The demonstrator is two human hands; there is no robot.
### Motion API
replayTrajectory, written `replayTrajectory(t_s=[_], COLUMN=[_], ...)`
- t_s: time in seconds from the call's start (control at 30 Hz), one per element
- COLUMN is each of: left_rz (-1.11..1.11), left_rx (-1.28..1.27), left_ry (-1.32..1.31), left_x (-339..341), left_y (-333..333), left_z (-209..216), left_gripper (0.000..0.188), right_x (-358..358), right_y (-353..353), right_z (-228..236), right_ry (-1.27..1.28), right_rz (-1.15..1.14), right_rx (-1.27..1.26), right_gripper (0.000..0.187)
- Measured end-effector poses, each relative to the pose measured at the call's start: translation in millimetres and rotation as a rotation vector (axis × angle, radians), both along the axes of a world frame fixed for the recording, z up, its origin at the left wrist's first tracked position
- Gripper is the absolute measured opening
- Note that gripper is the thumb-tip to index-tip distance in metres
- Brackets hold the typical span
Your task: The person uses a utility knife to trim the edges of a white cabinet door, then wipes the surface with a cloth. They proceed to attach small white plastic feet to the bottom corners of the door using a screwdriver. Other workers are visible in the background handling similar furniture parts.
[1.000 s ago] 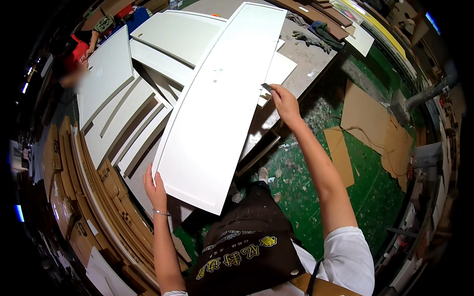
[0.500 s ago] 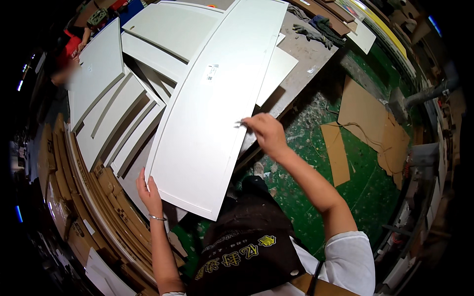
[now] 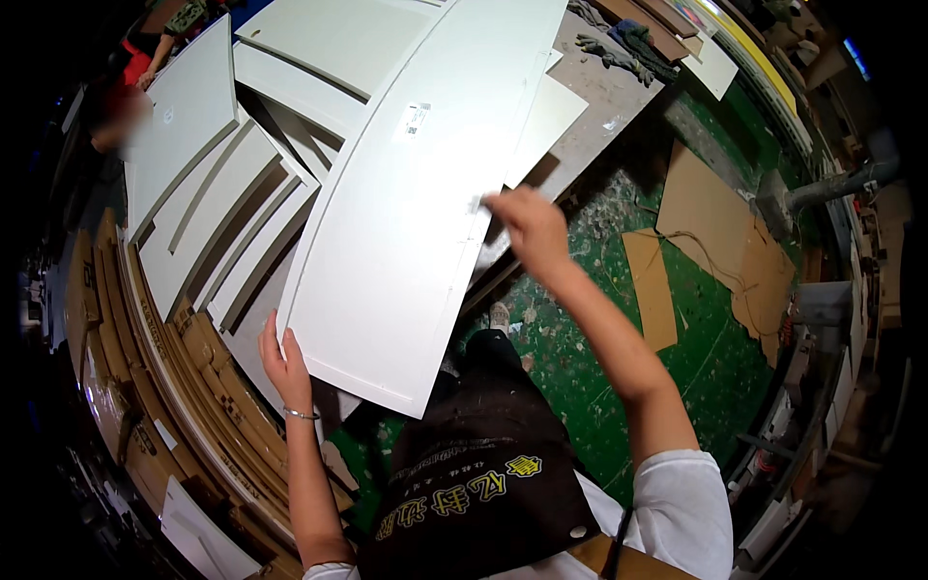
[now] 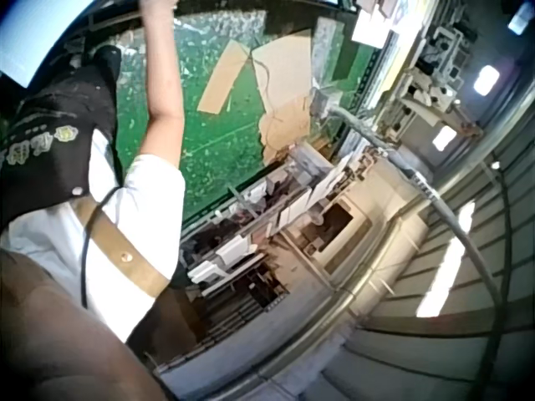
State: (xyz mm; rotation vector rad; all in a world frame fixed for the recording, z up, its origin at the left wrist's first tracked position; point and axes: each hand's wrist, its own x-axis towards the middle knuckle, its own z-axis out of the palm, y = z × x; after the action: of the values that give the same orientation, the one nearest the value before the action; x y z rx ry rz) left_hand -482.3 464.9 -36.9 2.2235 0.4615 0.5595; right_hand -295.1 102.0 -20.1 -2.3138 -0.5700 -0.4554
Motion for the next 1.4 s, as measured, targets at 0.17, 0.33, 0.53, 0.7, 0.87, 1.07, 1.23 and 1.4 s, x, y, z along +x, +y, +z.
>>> replayTrajectory(t_s=[0.17, 0.33, 0.53, 0.7, 0.87, 1.07, 1.23, 1.4], left_rz=[0.008, 0.001, 0.014, 0.009, 0.025, 0.086, 0.082, 0.096], left_rx=[-0.035, -0.022, -0.011, -0.027, -0.011, -0.042, -0.066, -0.233], left_ry=[-0.017, -0.015, -0.007, -0.019, -0.008, 0.018, 0.034, 0.064], left_x=[4, 2, -3, 1, -6, -23, -39, -52], left_y=[-1, -3, -3, -1, -23, -58, -74, -84], left_z=[-3, 1, 5, -4, 1, 0, 8, 10], left_gripper=[0.036, 0.035, 0.035, 0.036, 0.035, 0.036, 0.037, 0.038], right_x=[12, -148, -92, -2, 60, 7, -39, 3], right_y=[4, 37, 23, 15, -1, 0, -14, -58], right_z=[0, -1, -4, -20, -12, -41, -3, 1], right_ry=[0.004, 0.079, 0.477, 0.457, 0.328, 0.478, 0.962, 0.65], right_rz=[-0.131, 0.328, -0.125, -0.211, -0.359, -0.183, -0.087, -0.133], right_rx=[-0.052, 0.089, 0.464, 0.18, 0.095, 0.578, 0.625, 0.516], right_gripper=[0.02, 0.022, 0.029, 0.025, 0.028, 0.029, 0.02, 0.027])
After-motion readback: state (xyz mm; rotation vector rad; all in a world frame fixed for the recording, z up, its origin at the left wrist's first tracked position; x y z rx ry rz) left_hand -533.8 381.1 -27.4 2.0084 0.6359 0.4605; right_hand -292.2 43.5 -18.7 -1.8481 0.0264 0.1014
